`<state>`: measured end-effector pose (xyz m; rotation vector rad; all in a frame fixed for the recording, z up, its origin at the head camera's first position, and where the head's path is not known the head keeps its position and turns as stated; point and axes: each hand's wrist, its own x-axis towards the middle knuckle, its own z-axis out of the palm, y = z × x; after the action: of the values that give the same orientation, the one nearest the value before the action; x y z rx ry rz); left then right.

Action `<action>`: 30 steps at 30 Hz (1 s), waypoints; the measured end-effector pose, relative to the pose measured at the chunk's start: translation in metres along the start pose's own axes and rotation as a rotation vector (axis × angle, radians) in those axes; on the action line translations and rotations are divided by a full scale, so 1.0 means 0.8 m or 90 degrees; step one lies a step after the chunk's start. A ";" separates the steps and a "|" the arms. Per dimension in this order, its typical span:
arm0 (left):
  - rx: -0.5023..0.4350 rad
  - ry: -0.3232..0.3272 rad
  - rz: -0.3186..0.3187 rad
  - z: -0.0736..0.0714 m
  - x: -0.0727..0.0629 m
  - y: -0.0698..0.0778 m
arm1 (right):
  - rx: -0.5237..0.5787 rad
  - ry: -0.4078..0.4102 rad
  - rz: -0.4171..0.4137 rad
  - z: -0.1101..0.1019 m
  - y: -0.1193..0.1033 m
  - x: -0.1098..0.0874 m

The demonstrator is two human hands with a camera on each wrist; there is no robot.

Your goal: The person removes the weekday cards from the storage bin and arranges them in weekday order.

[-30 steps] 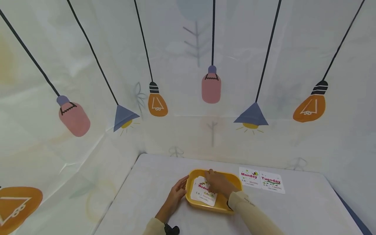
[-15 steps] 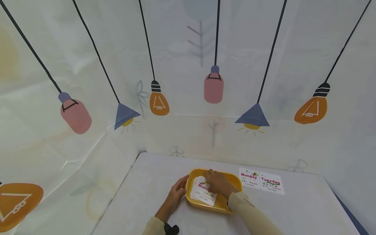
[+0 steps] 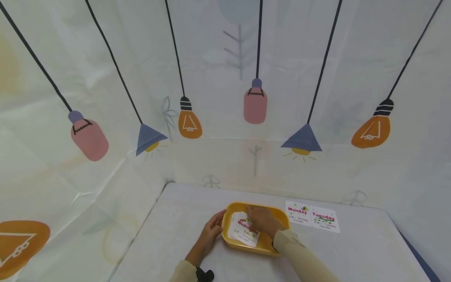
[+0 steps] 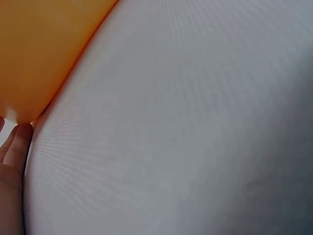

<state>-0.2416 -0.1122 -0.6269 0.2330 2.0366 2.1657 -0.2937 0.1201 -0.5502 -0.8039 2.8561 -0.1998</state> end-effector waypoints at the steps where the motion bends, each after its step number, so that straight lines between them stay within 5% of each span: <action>1: 0.000 0.000 0.000 0.000 0.000 -0.001 | 0.007 -0.002 0.002 0.000 0.000 -0.001; 13: 0.001 -0.001 -0.001 -0.002 0.001 0.000 | 0.116 -0.004 0.006 -0.001 0.015 0.003; 19: 0.009 -0.004 0.001 0.001 0.002 -0.002 | 0.251 0.002 -0.015 -0.011 0.025 -0.008; 30: 0.003 -0.010 0.017 -0.001 0.004 -0.005 | 0.447 0.022 0.061 -0.025 0.050 -0.028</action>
<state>-0.2446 -0.1124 -0.6311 0.2783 2.0423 2.1675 -0.2985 0.1674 -0.5350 -0.5077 2.5406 -1.1227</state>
